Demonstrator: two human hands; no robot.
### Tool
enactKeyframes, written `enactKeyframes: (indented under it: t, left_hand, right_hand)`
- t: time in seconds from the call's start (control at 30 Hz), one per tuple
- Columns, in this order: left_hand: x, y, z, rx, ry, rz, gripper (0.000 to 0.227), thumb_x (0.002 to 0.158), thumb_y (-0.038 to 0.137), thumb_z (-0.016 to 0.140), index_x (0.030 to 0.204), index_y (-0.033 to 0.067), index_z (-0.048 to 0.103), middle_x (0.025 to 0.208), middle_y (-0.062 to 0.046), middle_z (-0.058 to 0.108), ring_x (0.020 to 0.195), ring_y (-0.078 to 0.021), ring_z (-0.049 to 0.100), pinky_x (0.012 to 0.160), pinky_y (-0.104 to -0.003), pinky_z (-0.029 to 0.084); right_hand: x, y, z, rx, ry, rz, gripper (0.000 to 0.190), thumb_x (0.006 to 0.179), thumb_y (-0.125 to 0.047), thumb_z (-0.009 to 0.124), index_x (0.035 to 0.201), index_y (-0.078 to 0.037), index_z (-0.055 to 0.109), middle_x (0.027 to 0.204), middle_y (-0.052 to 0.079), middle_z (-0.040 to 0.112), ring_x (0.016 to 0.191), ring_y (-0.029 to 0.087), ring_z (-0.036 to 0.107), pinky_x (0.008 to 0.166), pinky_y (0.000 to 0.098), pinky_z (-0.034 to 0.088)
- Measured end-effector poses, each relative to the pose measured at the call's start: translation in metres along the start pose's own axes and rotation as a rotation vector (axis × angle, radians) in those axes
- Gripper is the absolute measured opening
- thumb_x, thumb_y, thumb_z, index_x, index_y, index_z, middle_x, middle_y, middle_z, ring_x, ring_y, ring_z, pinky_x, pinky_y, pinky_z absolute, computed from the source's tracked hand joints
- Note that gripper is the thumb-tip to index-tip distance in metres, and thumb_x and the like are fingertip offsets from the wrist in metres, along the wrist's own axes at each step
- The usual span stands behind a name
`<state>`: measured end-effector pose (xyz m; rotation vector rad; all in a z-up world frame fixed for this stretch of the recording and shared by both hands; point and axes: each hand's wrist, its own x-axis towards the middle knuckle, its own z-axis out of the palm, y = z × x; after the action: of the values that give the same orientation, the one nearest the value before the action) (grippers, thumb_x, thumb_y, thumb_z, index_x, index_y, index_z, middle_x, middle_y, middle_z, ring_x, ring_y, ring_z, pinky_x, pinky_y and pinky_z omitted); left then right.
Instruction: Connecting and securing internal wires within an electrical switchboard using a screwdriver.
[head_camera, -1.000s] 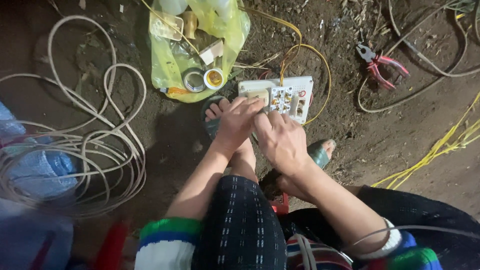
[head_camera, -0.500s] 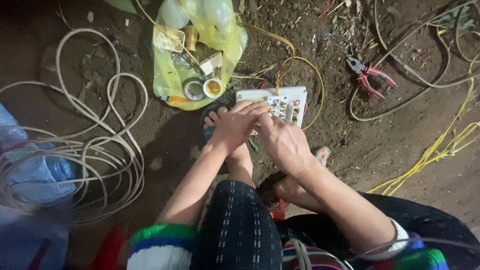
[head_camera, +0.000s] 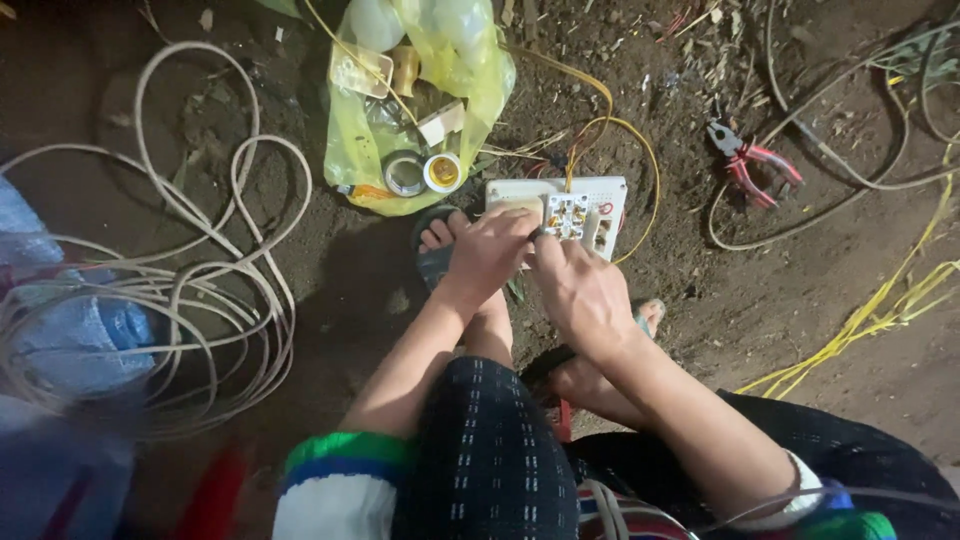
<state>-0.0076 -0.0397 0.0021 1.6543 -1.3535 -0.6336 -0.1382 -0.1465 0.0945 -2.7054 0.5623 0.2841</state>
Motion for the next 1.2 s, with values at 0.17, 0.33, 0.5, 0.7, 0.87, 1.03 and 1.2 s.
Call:
enactKeyframes:
  t: [0.17,0.33,0.5,0.7,0.87,1.03,1.2]
  left_hand:
    - [0.006,0.006,0.003,-0.016,-0.015,0.013,0.034,0.086,-0.006,0.067,0.115,0.0108,0.072,0.109,-0.006,0.075,0.101,-0.0260,0.072,0.080,-0.034,0.061]
    - [0.011,-0.002,0.009,-0.038,0.145,0.049,0.019,0.095,0.001,0.066,0.109,0.0112,0.072,0.099,-0.001,0.073,0.086,-0.0234,0.071,0.074,-0.031,0.059]
    - [-0.007,-0.008,0.017,0.028,0.093,0.007,0.019,0.098,0.019,0.065,0.116,0.0189,0.072,0.113,0.003,0.072,0.098,-0.0201,0.072,0.082,-0.030,0.060]
    - [0.017,0.009,-0.021,-0.110,-0.195,-0.056,0.021,0.097,0.006,0.066,0.117,0.0079,0.069,0.119,-0.010,0.072,0.111,-0.0292,0.069,0.085,-0.039,0.061]
    - [0.019,0.012,-0.008,-0.049,-0.022,-0.056,0.014,0.099,0.010,0.066,0.113,0.0113,0.066,0.106,-0.004,0.070,0.097,-0.0254,0.069,0.081,-0.033,0.059]
    - [0.017,0.001,-0.005,0.074,-0.064,-0.010,0.025,0.085,0.014,0.082,0.105,0.0162,0.068,0.099,0.001,0.073,0.093,-0.0206,0.072,0.079,-0.032,0.062]
    - [0.019,-0.005,-0.018,-0.105,-0.235,-0.038,0.027,0.093,0.003,0.066,0.118,0.0134,0.067,0.116,-0.001,0.073,0.107,-0.0236,0.067,0.087,-0.038,0.060]
  right_hand:
    - [0.001,0.010,-0.008,-0.012,-0.010,-0.031,0.008,0.095,-0.014,0.055,0.103,-0.014,0.057,0.079,0.007,0.056,0.065,0.025,0.064,0.052,0.0342,0.052]
    - [0.000,-0.003,-0.015,0.003,-0.036,0.021,0.015,0.098,-0.007,0.049,0.109,-0.013,0.056,0.081,0.006,0.055,0.066,0.022,0.064,0.054,0.0307,0.052]
    - [-0.008,-0.012,-0.006,0.204,0.055,0.139,0.016,0.103,-0.022,0.060,0.108,-0.007,0.060,0.075,0.006,0.058,0.063,0.026,0.068,0.053,0.0338,0.056]
    - [-0.007,0.001,-0.002,0.165,0.016,-0.001,0.013,0.102,-0.012,0.053,0.110,-0.007,0.061,0.078,0.008,0.058,0.070,0.027,0.067,0.063,0.0367,0.055]
    - [0.008,0.004,-0.031,0.225,0.008,0.100,0.018,0.103,-0.023,0.060,0.113,-0.008,0.062,0.075,0.008,0.061,0.064,0.027,0.070,0.061,0.0373,0.058]
    - [0.007,0.003,-0.027,0.329,0.037,0.175,0.019,0.100,-0.021,0.069,0.109,-0.005,0.063,0.071,0.011,0.063,0.061,0.031,0.072,0.057,0.0392,0.058]
    - [0.014,0.018,-0.032,0.183,0.025,-0.067,0.014,0.101,-0.013,0.059,0.113,-0.008,0.065,0.080,0.010,0.061,0.071,0.030,0.070,0.068,0.0383,0.059]
